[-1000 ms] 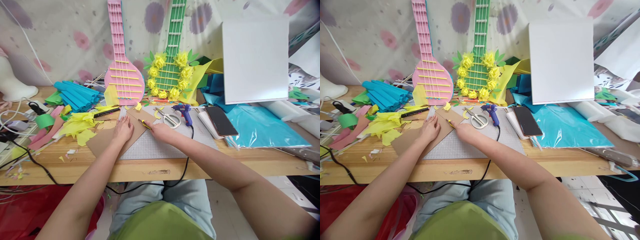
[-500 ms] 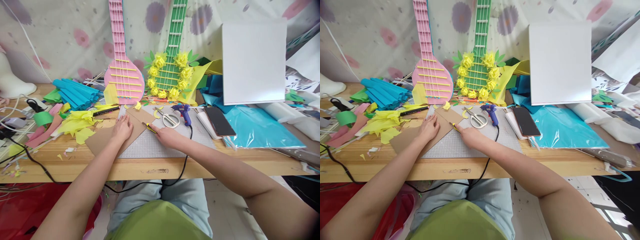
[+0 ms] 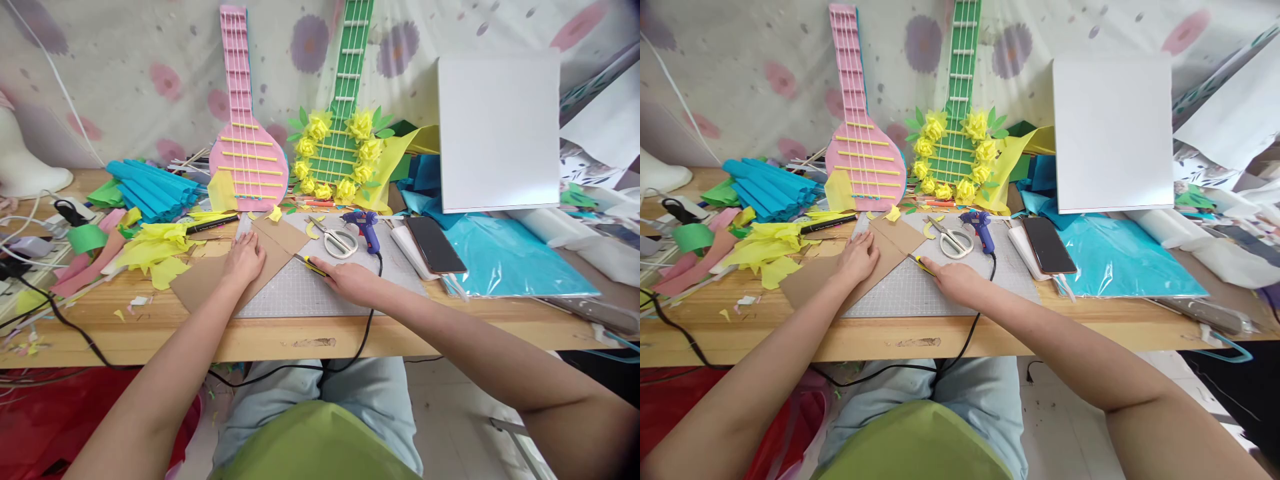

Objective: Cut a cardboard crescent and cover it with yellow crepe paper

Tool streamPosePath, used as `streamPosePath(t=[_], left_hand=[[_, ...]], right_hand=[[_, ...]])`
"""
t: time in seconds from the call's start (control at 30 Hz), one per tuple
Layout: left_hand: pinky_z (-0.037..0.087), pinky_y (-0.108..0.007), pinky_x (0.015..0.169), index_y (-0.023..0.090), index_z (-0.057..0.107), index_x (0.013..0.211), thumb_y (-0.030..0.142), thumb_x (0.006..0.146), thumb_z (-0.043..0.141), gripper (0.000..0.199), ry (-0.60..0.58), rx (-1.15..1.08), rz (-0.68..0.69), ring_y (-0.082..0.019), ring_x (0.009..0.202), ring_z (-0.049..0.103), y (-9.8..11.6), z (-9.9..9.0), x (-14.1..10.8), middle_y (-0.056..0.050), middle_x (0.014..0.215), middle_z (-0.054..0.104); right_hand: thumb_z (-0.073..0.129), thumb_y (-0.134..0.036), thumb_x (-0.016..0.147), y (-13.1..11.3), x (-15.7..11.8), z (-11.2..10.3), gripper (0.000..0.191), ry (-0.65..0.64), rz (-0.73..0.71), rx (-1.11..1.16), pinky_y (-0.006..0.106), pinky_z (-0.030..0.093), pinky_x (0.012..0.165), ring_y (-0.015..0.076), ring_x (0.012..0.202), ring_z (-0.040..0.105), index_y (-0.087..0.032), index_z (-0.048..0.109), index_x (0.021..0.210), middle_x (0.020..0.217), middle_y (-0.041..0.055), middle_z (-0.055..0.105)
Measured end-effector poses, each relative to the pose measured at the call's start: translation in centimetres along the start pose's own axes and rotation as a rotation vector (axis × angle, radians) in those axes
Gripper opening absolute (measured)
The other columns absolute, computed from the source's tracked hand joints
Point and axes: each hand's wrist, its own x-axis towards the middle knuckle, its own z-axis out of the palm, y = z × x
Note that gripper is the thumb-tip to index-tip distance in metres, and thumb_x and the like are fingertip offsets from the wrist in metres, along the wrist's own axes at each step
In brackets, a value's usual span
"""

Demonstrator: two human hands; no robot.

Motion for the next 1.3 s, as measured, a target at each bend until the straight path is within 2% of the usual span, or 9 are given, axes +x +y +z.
streamPosePath(t=[0.23, 0.43, 0.57, 0.63, 0.7, 0.77, 0.9, 1.03, 1.3], left_hand=[[0.021, -0.041, 0.11, 0.008, 0.046, 0.129, 0.03, 0.085, 0.028, 0.052, 0.001, 0.016, 0.003, -0.024, 0.131, 0.031, 0.0, -0.2, 0.0, -0.009, 0.14, 0.039], [0.023, -0.044, 0.109, 0.008, 0.045, 0.13, 0.031, 0.086, 0.026, 0.053, 0.013, 0.036, 0.011, -0.024, 0.131, 0.032, 0.1, -0.2, -0.2, -0.01, 0.14, 0.039], [0.023, -0.044, 0.109, 0.008, 0.045, 0.13, 0.03, 0.086, 0.026, 0.052, 0.02, 0.038, 0.02, -0.025, 0.13, 0.033, 0.3, -0.4, -0.3, -0.01, 0.139, 0.04], [0.022, -0.045, 0.109, 0.008, 0.046, 0.129, 0.03, 0.086, 0.028, 0.051, 0.032, 0.032, 0.021, -0.027, 0.131, 0.031, 0.3, -0.4, -0.3, -0.01, 0.138, 0.041], [0.022, -0.045, 0.109, 0.007, 0.047, 0.128, 0.029, 0.086, 0.029, 0.05, 0.058, 0.023, 0.032, -0.028, 0.131, 0.029, 0.3, -0.3, -0.3, -0.011, 0.137, 0.043], [0.021, -0.043, 0.11, 0.007, 0.048, 0.126, 0.027, 0.086, 0.03, 0.048, 0.086, 0.007, 0.078, -0.026, 0.132, 0.029, 0.1, -0.1, -0.3, -0.011, 0.136, 0.044], [0.025, -0.038, 0.109, 0.007, 0.052, 0.123, 0.021, 0.087, 0.029, 0.045, 0.078, -0.036, 0.147, -0.022, 0.128, 0.037, -0.1, 0.4, -0.1, -0.011, 0.133, 0.047], [0.03, -0.036, 0.107, 0.009, 0.051, 0.124, 0.02, 0.086, 0.033, 0.044, 0.079, -0.07, 0.145, -0.021, 0.126, 0.04, -0.2, 0.5, 0.0, -0.011, 0.132, 0.049], [0.031, -0.035, 0.107, 0.008, 0.053, 0.122, 0.019, 0.084, 0.035, 0.044, 0.083, -0.087, 0.145, -0.022, 0.125, 0.041, -0.2, 0.5, 0.2, -0.011, 0.13, 0.051]], right_hand=[[0.03, -0.031, 0.09, 1.2, -0.2, -0.1, 0.055, 0.007, -0.03, -0.005, 0.029, 0.041, 0.066, 0.0213, 0.08, 0.062, -0.027, 0.018, 0.143, 0.093, 0.0088, 0.067], [0.032, -0.035, 0.09, 2.2, -0.1, 0.5, 0.054, 0.037, -0.04, 0.047, 0.029, 0.042, 0.07, 0.0205, 0.086, 0.062, -0.03, 0.02, 0.142, 0.107, 0.0078, 0.065], [0.033, -0.036, 0.09, 2.3, -0.6, -1.3, 0.052, 0.088, -0.012, 0.161, 0.027, 0.042, 0.071, 0.0184, 0.084, 0.062, -0.032, 0.024, 0.141, 0.109, 0.0057, 0.064], [0.03, -0.035, 0.091, 2.0, -0.4, -2.9, 0.054, 0.179, 0.042, 0.235, 0.026, 0.042, 0.072, 0.0171, 0.082, 0.062, -0.029, 0.017, 0.143, 0.108, 0.0055, 0.064], [0.028, -0.033, 0.092, 1.4, 0.6, -4.1, 0.056, 0.283, 0.07, 0.262, 0.028, 0.042, 0.075, 0.0174, 0.085, 0.061, -0.026, 0.01, 0.144, 0.111, 0.0058, 0.063], [0.029, -0.033, 0.091, 0.4, 2.4, -4.4, 0.056, 0.308, 0.045, 0.227, 0.029, 0.042, 0.079, 0.0187, 0.091, 0.06, -0.028, 0.012, 0.144, 0.114, 0.0051, 0.062], [0.03, -0.033, 0.09, -2.4, 7.3, -3.0, 0.052, 0.222, -0.019, 0.139, 0.032, 0.043, 0.078, 0.0215, 0.092, 0.061, -0.03, 0.022, 0.141, 0.109, 0.0056, 0.064], [0.026, -0.034, 0.091, -4.5, 11.1, -1.6, 0.049, 0.24, 0.002, 0.122, 0.032, 0.044, 0.075, 0.0224, 0.093, 0.061, -0.03, 0.025, 0.14, 0.106, 0.007, 0.065], [0.026, -0.033, 0.092, -5.1, 13.4, -2.0, 0.046, 0.256, 0.007, 0.089, 0.032, 0.042, 0.077, 0.0221, 0.096, 0.059, -0.028, 0.03, 0.138, 0.11, 0.0076, 0.063]])
